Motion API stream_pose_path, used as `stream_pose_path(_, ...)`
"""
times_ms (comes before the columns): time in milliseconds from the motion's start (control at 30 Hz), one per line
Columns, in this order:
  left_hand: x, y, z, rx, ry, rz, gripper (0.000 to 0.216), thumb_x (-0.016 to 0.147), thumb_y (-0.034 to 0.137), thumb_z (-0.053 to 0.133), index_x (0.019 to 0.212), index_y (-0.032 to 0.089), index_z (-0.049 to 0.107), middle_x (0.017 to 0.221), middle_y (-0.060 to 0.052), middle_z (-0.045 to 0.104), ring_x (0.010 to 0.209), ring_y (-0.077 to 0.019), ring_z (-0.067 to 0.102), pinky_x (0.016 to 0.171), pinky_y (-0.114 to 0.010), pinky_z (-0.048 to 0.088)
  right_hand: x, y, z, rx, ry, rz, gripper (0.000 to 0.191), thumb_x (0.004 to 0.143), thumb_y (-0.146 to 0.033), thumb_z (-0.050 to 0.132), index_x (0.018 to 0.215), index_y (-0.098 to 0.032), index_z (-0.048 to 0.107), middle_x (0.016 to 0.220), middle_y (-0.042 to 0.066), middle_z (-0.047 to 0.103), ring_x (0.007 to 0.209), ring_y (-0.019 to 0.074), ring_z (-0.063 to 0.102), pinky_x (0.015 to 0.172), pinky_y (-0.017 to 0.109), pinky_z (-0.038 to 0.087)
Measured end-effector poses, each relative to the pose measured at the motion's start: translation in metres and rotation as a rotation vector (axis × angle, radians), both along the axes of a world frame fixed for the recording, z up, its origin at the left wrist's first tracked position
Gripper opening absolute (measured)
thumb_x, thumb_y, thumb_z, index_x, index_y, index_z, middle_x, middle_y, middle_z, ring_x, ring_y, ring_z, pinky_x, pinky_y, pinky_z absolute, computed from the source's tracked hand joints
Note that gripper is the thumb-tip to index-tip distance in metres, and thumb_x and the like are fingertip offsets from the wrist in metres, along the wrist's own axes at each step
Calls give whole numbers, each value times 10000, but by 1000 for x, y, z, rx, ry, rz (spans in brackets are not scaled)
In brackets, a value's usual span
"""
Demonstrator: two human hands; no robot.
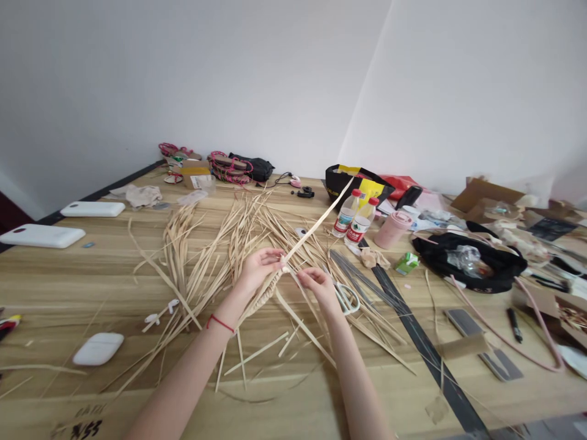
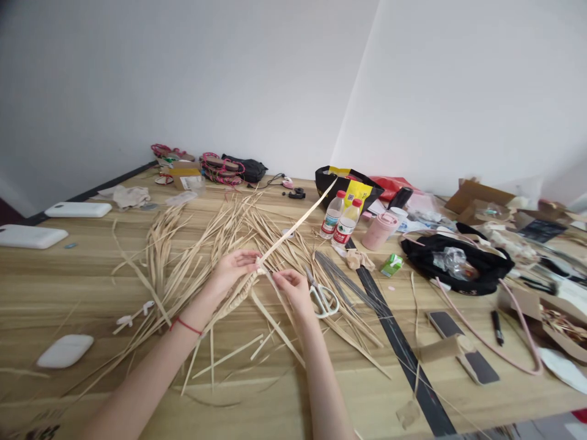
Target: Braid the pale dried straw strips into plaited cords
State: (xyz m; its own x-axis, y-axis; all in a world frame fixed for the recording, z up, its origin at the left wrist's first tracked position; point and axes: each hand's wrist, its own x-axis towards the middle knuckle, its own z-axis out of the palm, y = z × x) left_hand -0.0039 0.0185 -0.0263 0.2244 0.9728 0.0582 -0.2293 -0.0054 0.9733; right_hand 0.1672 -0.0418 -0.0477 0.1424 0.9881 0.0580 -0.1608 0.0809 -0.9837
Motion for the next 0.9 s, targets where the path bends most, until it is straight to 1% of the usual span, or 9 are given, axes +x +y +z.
stream_pose_path(133,-4,1,1,-43,12,-23,412,503,224,839,868,118,680,934,-91,711,870,-201,658,830,-346,526,-3,0,-2,50,-50,36,233,645,-365,764,765,-183,679,685,18,678,641,153,615,657,292,496)
stream_pose_path(267,-5,3,0,-23,16,-22,409,510,213,836,879,117,686,913,-86,711,874,-193,653,859,-346,516,-7,2,-8,108,-65,-5,254,631,-307,778,835,-193,679,779,31,691,701,163,634,704,304,508)
stream_pose_path(367,-5,3,0,5,10,-6,401,516,191,827,881,127,674,910,-71,704,874,-179,650,893,-344,503,-8,5,-15,119,-166,-29,219,682,-322,737,847,-185,691,807,57,701,719,177,637,704,317,511)
stream_pose_path(500,-5,3,-1,50,10,10,366,520,165,816,840,141,640,918,-53,691,860,-162,646,885,-330,507,-7,7,-22,149,-283,-48,196,739,-346,679,847,-183,696,824,69,705,734,191,638,699,328,506)
stream_pose_path(633,-5,1,-1,41,48,-39,322,565,181,786,848,142,637,950,-68,687,878,-178,646,822,-320,530,-4,7,-23,251,-402,-87,162,758,-339,654,811,-191,692,847,68,690,779,196,627,698,318,492)
stream_pose_path(700,-5,0,-1,49,68,-67,307,594,190,765,875,144,651,988,-81,688,914,-194,644,813,-322,534,-4,6,-21,279,-460,-91,147,766,-334,646,794,-195,687,852,67,682,776,194,615,688,314,481)
stream_pose_path(800,-6,0,0,99,104,-111,321,635,193,737,948,156,677,1061,-88,685,991,-208,631,868,-334,519,-5,4,-18,243,-481,-53,148,789,-334,619,812,-197,670,815,58,679,733,188,604,687,320,473)
stream_pose_path(900,-7,1,0,135,140,-122,343,661,205,726,1000,168,687,1089,-90,685,1020,-217,625,916,-357,498,-5,4,-18,196,-431,3,170,786,-359,618,821,-196,653,788,50,672,721,192,607,690,325,474)
